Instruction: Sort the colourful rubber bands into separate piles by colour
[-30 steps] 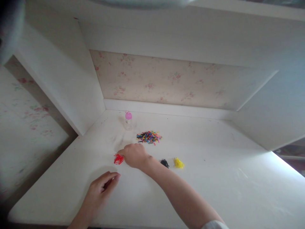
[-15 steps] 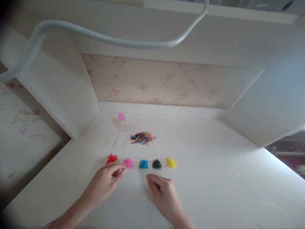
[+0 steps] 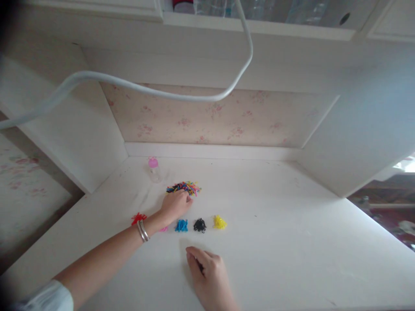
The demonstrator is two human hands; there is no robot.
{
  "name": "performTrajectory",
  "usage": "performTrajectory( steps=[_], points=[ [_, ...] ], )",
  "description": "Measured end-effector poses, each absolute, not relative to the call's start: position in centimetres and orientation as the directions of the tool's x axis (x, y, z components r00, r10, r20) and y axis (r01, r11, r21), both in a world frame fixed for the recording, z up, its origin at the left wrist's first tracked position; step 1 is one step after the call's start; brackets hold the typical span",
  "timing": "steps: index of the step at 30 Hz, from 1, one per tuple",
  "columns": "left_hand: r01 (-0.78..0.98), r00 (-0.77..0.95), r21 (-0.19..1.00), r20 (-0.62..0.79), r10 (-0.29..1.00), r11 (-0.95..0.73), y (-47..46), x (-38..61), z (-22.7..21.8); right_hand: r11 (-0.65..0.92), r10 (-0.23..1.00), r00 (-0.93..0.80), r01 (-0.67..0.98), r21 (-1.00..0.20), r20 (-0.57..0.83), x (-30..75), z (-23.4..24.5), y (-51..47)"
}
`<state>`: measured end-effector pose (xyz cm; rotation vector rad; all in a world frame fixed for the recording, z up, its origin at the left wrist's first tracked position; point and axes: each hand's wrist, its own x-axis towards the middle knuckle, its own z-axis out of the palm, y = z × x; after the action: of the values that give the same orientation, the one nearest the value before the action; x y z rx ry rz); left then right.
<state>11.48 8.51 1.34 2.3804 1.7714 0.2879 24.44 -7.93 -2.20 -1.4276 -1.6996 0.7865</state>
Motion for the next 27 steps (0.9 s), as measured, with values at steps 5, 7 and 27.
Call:
performTrajectory(
  steps=[5, 7, 27],
  points=[
    [0.929, 0.288, 0.223, 0.069, 0.955, -0.296, 8.3, 11.9, 1.1, 0.187, 0.982, -0.086, 0.499, -0.846, 0.167, 24.6, -2.0, -8.1],
    [0.924, 0.297, 0.228, 0.075, 0.952, -0.307, 8.1, 11.5, 1.4, 0.187, 0.982, -0.092, 0.496, -0.848, 0.162, 24.6, -1.9, -8.1],
    [0.916, 0.013, 0.384, 0.254, 0.967, -0.113, -0.4, -3.7, -0.2, 0.151, 0.988, -0.11, 0.546, -0.824, 0.108, 24.3, -1.8, -7.9]
  ],
)
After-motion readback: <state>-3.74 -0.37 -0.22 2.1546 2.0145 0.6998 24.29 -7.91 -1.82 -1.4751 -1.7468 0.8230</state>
